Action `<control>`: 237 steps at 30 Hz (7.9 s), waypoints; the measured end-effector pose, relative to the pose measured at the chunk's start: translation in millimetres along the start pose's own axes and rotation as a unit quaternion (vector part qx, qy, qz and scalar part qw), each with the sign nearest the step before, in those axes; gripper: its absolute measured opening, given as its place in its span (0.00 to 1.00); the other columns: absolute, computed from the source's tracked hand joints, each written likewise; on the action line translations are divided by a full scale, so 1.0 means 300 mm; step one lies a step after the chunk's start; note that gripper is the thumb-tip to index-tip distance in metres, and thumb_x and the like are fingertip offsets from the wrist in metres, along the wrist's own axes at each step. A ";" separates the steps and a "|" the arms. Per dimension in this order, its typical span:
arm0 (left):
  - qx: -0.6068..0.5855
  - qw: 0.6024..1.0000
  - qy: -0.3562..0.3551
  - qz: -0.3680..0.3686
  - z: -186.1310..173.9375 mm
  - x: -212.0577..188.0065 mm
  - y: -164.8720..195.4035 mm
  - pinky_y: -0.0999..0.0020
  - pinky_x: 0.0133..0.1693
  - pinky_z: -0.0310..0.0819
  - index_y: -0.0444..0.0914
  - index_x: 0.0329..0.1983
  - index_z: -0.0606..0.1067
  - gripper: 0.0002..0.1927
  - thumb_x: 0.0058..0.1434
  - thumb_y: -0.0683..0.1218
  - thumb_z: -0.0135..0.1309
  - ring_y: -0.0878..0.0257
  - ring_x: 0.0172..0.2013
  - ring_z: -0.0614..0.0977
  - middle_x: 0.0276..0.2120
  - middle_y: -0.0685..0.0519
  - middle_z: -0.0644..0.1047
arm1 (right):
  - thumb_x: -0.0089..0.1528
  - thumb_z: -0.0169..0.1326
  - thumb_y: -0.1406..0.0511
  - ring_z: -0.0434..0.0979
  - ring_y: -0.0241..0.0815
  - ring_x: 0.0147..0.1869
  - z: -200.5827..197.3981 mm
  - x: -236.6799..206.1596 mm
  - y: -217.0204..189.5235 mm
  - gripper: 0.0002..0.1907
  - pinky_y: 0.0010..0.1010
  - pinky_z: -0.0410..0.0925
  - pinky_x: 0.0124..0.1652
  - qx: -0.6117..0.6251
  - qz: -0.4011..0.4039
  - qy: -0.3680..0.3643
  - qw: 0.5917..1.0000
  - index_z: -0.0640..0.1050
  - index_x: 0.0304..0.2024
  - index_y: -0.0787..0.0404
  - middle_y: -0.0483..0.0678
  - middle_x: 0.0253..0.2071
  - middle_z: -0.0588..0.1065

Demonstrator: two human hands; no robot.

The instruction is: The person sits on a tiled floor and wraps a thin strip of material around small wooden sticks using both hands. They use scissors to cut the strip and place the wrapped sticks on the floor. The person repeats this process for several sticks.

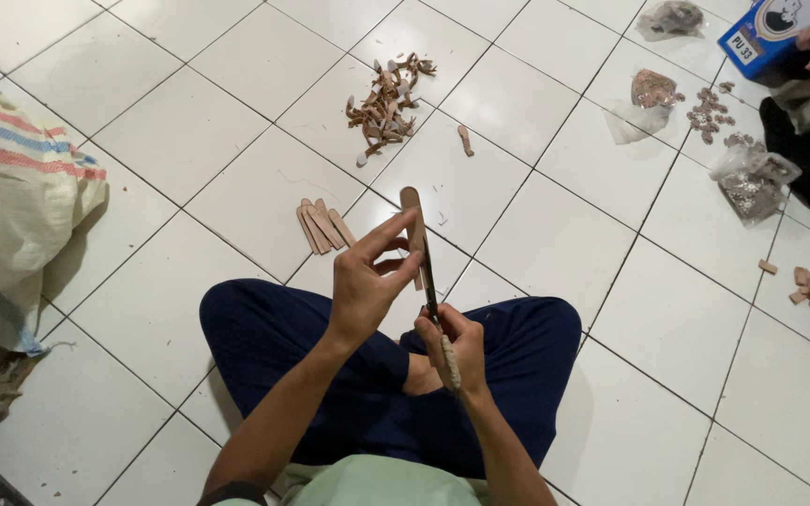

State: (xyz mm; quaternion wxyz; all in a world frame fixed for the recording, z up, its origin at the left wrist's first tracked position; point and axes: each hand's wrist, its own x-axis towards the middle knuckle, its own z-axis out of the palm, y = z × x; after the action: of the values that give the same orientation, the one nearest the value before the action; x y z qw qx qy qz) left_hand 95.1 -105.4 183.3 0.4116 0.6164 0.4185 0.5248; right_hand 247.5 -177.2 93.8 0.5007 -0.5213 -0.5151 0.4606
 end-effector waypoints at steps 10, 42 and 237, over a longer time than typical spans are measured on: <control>-0.025 0.999 -0.020 -0.026 0.003 -0.021 0.002 0.67 0.45 0.83 0.40 0.64 0.73 0.27 0.60 0.38 0.61 0.61 0.47 0.85 0.55 0.45 0.80 | 0.63 0.62 0.56 0.59 0.24 0.20 -0.013 0.001 0.021 0.18 0.19 0.51 0.20 -0.018 -0.015 0.018 1.000 0.80 0.31 0.65 0.36 0.17 0.66; 0.029 0.989 0.106 -0.100 -0.205 0.144 -0.375 0.66 0.45 0.85 0.38 0.62 0.75 0.27 0.57 0.42 0.63 0.59 0.50 0.83 0.60 0.46 0.75 | 0.68 0.54 0.58 0.55 0.24 0.16 -0.015 -0.023 0.118 0.15 0.20 0.49 0.16 0.101 0.114 -0.060 0.987 0.74 0.33 0.62 0.35 0.18 0.62; -0.022 0.978 -0.094 -0.185 -0.075 -0.060 -0.231 0.73 0.40 0.82 0.32 0.42 0.82 0.13 0.61 0.48 0.62 0.67 0.34 0.86 0.32 0.51 0.85 | 0.68 0.54 0.61 0.83 0.38 0.34 0.018 0.260 -0.039 0.15 0.27 0.78 0.32 0.001 0.072 -0.068 0.995 0.81 0.41 0.69 0.52 0.32 0.80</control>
State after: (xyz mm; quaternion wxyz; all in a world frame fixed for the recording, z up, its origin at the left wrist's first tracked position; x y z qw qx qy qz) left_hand 65.3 -99.4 114.7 0.5523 0.5656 0.4732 0.3886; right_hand 244.8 -99.3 107.9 0.4308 -0.5235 -0.5087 0.5306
